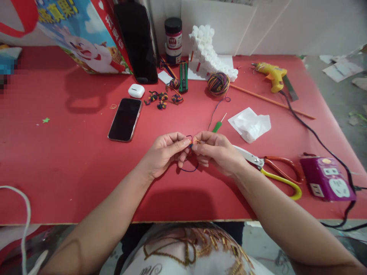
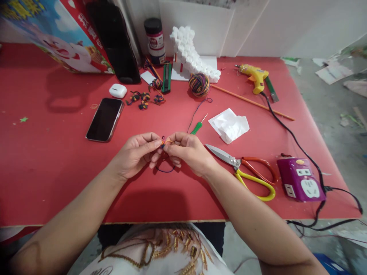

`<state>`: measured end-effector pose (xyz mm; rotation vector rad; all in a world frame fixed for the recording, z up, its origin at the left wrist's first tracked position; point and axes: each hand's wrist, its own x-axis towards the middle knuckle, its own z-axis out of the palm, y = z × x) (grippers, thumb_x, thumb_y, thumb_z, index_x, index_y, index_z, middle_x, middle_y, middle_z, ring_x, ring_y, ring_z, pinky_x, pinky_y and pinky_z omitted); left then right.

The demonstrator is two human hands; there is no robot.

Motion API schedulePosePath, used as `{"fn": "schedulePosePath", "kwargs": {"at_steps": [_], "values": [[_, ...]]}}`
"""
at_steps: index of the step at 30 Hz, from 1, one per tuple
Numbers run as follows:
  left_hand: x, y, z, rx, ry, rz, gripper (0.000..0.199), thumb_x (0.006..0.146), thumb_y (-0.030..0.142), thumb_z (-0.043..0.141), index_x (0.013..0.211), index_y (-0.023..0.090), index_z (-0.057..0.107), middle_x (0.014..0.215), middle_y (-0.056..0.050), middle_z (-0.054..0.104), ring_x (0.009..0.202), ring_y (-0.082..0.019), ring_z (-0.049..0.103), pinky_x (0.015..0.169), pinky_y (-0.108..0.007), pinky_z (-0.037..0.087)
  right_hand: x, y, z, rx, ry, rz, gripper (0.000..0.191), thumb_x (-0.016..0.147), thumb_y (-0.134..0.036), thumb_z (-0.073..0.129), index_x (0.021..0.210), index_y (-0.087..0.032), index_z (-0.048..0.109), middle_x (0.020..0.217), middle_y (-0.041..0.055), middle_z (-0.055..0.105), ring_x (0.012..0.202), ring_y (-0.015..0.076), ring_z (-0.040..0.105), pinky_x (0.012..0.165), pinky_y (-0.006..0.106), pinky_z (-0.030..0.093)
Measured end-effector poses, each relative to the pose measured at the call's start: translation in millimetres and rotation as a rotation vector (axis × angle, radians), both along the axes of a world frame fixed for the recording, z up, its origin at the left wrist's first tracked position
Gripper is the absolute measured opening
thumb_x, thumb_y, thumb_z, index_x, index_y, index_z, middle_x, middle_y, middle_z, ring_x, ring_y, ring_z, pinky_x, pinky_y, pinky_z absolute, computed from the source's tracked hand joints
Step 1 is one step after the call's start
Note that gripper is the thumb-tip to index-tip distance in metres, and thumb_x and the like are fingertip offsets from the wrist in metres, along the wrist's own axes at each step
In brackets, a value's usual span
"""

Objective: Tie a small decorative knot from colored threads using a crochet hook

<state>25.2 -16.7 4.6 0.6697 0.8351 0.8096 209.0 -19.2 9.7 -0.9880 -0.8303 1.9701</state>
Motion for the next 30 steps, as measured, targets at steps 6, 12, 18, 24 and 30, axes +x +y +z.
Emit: {"fn": "schedulePosePath", "kwargs": {"at_steps": [6,12,18,24,30], "values": [[-1.3,-2.4,-0.3,0.026,0.029,-0.038,0.036,0.081,0.041,0.093,0.083,0.016,0.067,0.062,0.003,0.067,0.046,-0.01,0.06,0.042,-0.02,0.055,-0.5,-0.5,-2.9,0.034,0.002,-0.05,0.038,0.068,-0.035,0.098,0.081,-0.015,0.069,0.057,-0.005,0.065,0.04,0.0056,0.047,0.04,0.021,0.04],[-3.0,-1.0,2.0,-0.022,-0.011,-0.148,0.04,0.079,0.043,0.093,0.08,0.015,0.065,0.053,0.003,0.063,0.039,-0.009,0.054,0.038,-0.018,0.05,1.4,1.2,1.2,-0.05,0.02,0.022,0.04,0.063,-0.032,0.101,0.075,-0.017,0.065,0.047,-0.009,0.055,0.038,0.0049,0.041,0.038,0.02,0.035],[-5.6,0.3,3.8,-0.022,0.031,-0.114,0.038,0.079,0.04,0.093,0.086,0.016,0.066,0.057,0.002,0.067,0.044,-0.011,0.06,0.042,-0.02,0.053,4.5,3.4,1.9,-0.125,0.012,0.091,0.04,0.066,-0.037,0.099,0.073,-0.016,0.067,0.045,-0.008,0.05,0.039,0.0037,0.034,0.038,0.019,0.028],[-4.5,4.0,2.8,-0.143,-0.041,-0.076,0.037,0.069,0.031,0.1,0.078,0.011,0.07,0.062,0.0,0.066,0.047,-0.007,0.057,0.04,-0.015,0.046,6.5,4.6,3.5,-0.148,0.042,0.047,0.032,0.069,-0.033,0.095,0.074,-0.015,0.068,0.057,-0.0045,0.059,0.041,0.003,0.037,0.038,0.019,0.026],[-2.6,7.8,4.6,-0.263,-0.14,0.011,0.034,0.065,0.021,0.1,0.076,0.006,0.072,0.066,0.0,0.064,0.049,-0.002,0.052,0.04,-0.01,0.038,7.7,5.6,6.3,-0.003,-0.08,-0.104,0.025,0.073,-0.03,0.091,0.08,-0.017,0.072,0.059,-0.0045,0.061,0.044,0.0059,0.045,0.041,0.02,0.036]]}}
